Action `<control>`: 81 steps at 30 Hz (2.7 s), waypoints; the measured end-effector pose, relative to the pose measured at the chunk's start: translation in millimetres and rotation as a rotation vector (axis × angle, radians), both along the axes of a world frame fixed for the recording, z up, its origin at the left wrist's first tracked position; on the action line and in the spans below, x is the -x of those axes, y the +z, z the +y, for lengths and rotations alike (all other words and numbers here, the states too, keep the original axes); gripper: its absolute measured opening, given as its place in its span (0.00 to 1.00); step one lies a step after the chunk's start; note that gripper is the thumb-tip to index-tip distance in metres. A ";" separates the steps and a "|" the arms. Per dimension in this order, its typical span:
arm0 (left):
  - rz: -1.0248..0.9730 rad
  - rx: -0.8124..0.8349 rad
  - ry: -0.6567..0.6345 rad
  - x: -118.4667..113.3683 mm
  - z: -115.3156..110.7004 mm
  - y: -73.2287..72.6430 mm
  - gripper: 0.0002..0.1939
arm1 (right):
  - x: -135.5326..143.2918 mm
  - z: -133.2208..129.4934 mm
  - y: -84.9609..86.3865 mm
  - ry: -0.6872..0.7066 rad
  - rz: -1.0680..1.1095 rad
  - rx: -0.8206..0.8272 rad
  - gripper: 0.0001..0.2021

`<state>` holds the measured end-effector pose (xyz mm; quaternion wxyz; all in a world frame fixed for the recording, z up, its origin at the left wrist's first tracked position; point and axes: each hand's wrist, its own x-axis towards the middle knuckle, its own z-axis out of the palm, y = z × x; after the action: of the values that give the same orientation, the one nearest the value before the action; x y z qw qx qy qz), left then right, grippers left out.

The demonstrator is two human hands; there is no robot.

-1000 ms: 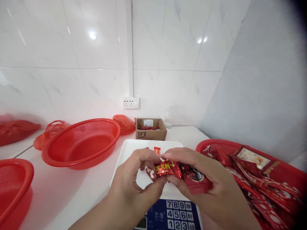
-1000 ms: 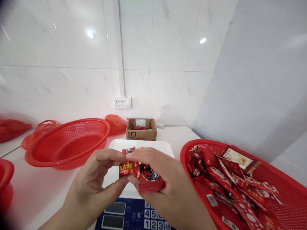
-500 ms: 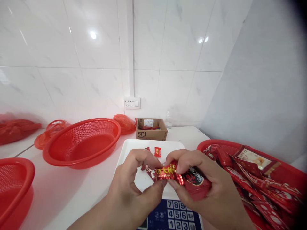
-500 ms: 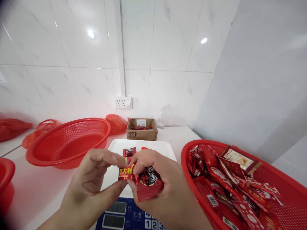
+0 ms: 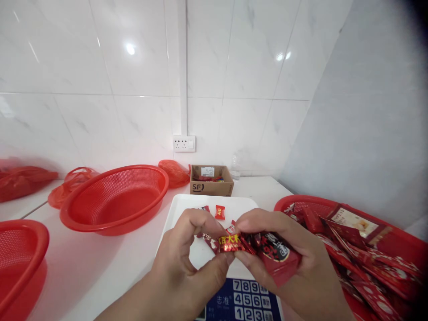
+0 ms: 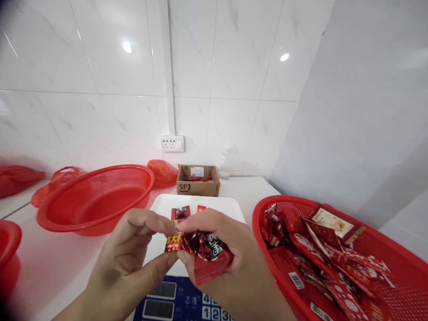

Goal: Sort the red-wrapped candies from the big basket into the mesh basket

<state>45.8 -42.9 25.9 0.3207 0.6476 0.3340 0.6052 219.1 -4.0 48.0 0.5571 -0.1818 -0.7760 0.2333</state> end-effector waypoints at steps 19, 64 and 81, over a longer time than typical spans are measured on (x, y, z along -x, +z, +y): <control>-0.216 0.216 -0.247 7.1 4.1 3.7 0.06 | -6.5 6.5 10.9 0.040 0.012 -0.086 0.12; 0.019 0.103 -0.047 -1.9 2.2 7.8 0.12 | -3.8 1.5 8.1 -0.061 0.041 -0.042 0.12; -0.056 0.072 -0.075 0.6 2.5 8.0 0.10 | -4.6 0.9 10.0 -0.070 0.053 -0.074 0.12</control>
<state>45.2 -40.4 33.9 0.3755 0.6306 0.3218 0.5982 223.7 -3.1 58.1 0.5914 -0.1818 -0.7624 0.1896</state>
